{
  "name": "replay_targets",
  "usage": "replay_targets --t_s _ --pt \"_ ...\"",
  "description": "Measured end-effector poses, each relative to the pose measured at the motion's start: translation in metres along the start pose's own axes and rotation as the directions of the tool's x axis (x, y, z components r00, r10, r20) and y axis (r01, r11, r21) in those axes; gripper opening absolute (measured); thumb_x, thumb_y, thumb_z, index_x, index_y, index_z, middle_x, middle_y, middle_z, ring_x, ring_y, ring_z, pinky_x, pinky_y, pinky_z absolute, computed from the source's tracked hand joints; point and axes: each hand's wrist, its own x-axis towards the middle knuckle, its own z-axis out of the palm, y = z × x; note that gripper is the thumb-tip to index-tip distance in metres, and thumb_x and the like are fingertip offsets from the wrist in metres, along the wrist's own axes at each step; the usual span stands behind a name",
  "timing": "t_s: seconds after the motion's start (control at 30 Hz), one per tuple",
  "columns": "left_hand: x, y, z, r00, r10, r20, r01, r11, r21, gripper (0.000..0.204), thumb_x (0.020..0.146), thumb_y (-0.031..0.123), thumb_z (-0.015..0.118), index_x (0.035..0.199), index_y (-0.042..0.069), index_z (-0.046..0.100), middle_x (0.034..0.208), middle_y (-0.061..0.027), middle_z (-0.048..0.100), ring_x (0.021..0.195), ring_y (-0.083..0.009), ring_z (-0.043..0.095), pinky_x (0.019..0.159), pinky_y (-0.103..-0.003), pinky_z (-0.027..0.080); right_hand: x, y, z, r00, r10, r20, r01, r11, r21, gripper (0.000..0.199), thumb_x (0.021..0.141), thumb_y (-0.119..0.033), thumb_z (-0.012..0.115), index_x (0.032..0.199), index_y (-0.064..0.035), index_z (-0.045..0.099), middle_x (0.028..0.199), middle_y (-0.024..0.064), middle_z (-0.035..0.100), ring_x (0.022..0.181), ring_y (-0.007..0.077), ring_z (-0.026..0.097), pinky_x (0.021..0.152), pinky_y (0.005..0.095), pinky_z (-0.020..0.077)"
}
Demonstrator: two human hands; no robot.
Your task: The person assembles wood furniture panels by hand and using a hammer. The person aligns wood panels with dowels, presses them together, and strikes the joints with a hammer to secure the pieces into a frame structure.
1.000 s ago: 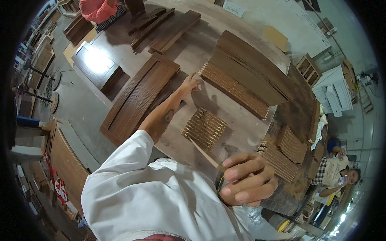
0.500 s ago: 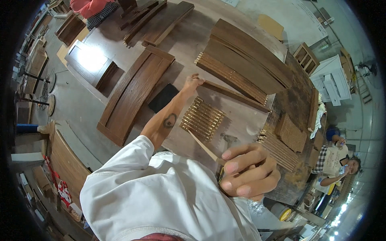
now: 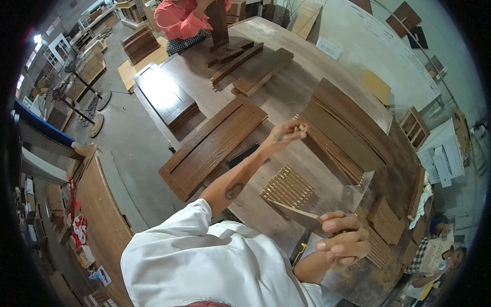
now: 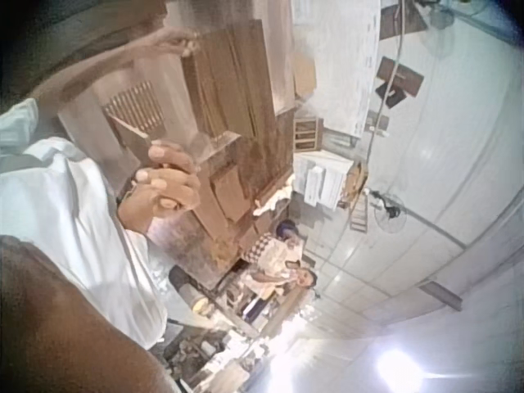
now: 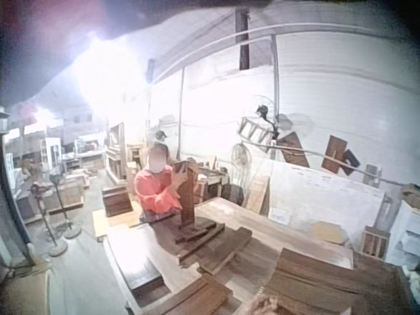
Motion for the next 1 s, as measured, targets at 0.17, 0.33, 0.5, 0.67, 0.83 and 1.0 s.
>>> replay_targets --t_s 0.17,0.33,0.5,0.67,0.83,1.0 --pt "0.027 0.093 -0.014 0.946 0.284 -0.153 -0.323 0.835 -0.445 0.017 0.088 0.012 0.067 0.100 0.007 0.056 0.094 -0.0094 0.065 0.088 -0.0241 0.066 0.078 -0.037 0.055 0.003 0.002 0.008 0.997 0.010 -0.083 -0.015 0.998 -0.061 0.031 0.099 -0.037 0.046 0.095 -0.0080 0.057 0.071 0.0049 0.067 0.090 0.0263 0.062 0.077 0.0453 0.0546" --pt "0.031 0.143 -0.026 0.886 0.338 -0.317 -0.457 0.752 -0.475 0.012 0.087 0.006 0.066 0.092 0.007 0.055 0.078 -0.0075 0.061 0.067 -0.0213 0.064 0.059 -0.036 0.054 0.002 -0.002 0.007 0.998 -0.001 -0.066 -0.004 0.997 -0.075 0.032 0.099 -0.037 0.046 0.095 -0.0076 0.058 0.070 0.0065 0.067 0.089 0.0281 0.063 0.079 0.0457 0.0545" --pt "0.001 0.185 -0.054 0.880 0.312 -0.359 -0.435 0.833 -0.341 0.016 0.090 0.022 0.058 0.089 0.006 0.055 0.073 -0.0118 0.062 0.064 -0.0249 0.062 0.056 -0.038 0.053 0.000 0.009 -0.013 0.999 -0.050 0.013 0.051 0.989 -0.138 0.037 0.099 -0.039 0.044 0.097 -0.0038 0.057 0.069 0.0104 0.067 0.086 0.0341 0.065 0.079 0.0443 0.0551" --pt "-0.033 0.249 -0.043 0.846 0.283 -0.451 -0.410 0.887 -0.211 0.022 0.090 0.036 0.061 0.086 0.014 0.058 0.063 -0.0006 0.059 0.054 -0.0153 0.062 0.046 -0.032 0.052 0.006 0.014 -0.012 0.999 -0.022 -0.047 0.023 1.000 0.016 0.037 0.101 -0.035 0.040 0.107 -0.0021 0.055 0.080 0.0141 0.067 0.094 0.0375 0.065 0.092 0.0440 0.0488" --pt "-0.040 0.220 -0.060 0.857 0.150 -0.493 -0.283 0.936 -0.209 0.019 0.090 0.032 0.062 0.083 0.015 0.057 0.063 0.0024 0.058 0.055 -0.0130 0.062 0.045 -0.030 0.052 0.007 0.013 -0.022 0.999 -0.012 0.044 0.010 0.999 0.035 0.039 0.102 -0.035 0.035 0.113 -0.0026 0.053 0.087 0.0138 0.067 0.101 0.0390 0.062 0.096 0.0444 0.0463" --pt "-0.043 0.207 -0.073 0.839 0.044 -0.543 -0.235 0.928 -0.288 0.019 0.089 0.032 0.064 0.083 0.015 0.058 0.064 0.0028 0.058 0.056 -0.0139 0.062 0.047 -0.029 0.052 0.005 0.018 -0.025 0.998 -0.030 0.049 0.029 1.000 0.009 0.041 0.103 -0.036 0.030 0.115 -0.0037 0.052 0.085 0.0129 0.067 0.101 0.0381 0.063 0.095 0.0450 0.0468"
